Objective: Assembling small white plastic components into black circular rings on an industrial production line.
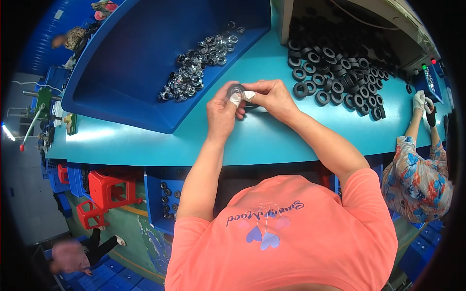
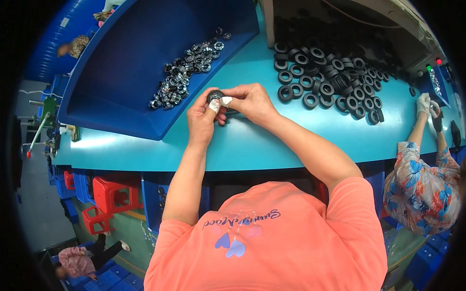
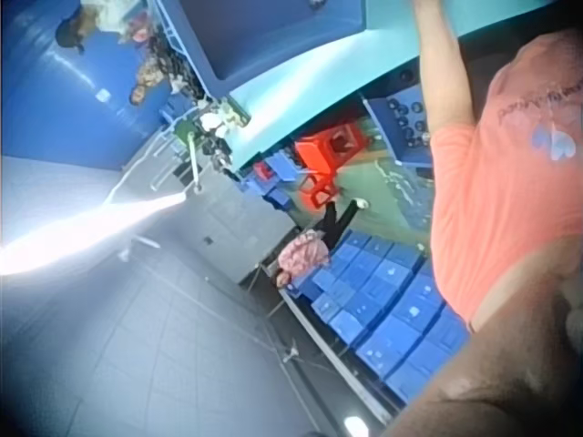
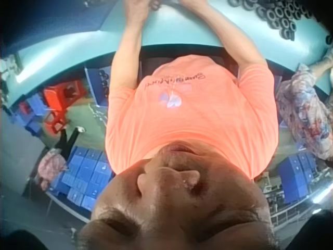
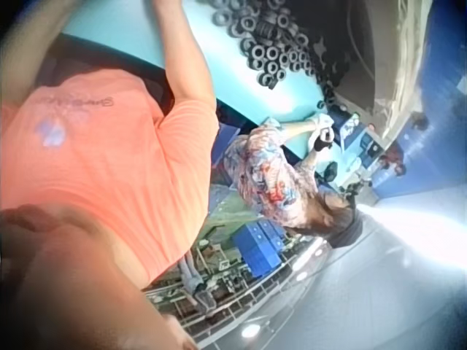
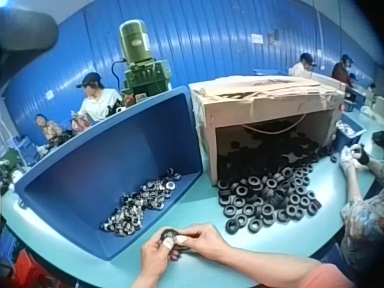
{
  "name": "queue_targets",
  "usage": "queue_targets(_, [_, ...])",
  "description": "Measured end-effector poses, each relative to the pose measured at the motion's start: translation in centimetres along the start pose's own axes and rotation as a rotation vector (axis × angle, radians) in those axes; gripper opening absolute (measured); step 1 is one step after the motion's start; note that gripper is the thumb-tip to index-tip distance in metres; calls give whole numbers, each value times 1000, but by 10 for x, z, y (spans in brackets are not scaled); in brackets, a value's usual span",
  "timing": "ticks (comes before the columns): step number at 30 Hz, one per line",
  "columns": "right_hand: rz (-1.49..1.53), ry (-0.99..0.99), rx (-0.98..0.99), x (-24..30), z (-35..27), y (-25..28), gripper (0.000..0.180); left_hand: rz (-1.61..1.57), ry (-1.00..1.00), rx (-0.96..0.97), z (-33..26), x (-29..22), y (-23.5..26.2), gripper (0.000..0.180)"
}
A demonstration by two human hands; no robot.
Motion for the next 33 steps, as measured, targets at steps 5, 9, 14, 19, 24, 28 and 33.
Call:
queue_targets(5, [-361,173,-8,6,-2,-4,29,43,7,-87,-2,3,-1,30])
queue_targets(9, [-93,-14,-26,-11,9,6,27,-35,-47,-60,3,2,-2,29])
queue_targets(14, [-168,66,-35,-4,2,2,26,3,-17,-44,3,2,2,26])
queue_targets(19, [-383,178,-8,0,-2,-6,26,127,72,-95,1,4,6,25])
queue_targets(24, [20,-72,17,-9,10,1,32,-88,2,42,7,9,8,37])
queue_targets(28, [95,-152,34,-13,14,10,35,-231,-4,143,6,7,-4,45])
queue_targets(33, [2,-80,36,-9,13,9,31,-110,-19,69,5,6,-5,38])
Point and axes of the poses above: each hand's wrist, its own z-axis towards the middle knuckle, its own y-axis out of the back of the hand, x = y × z, the point moved 6 cm from there along z, towards the middle knuckle, and after that the axes turned 14 degrees about z, right-handed, at the moved point
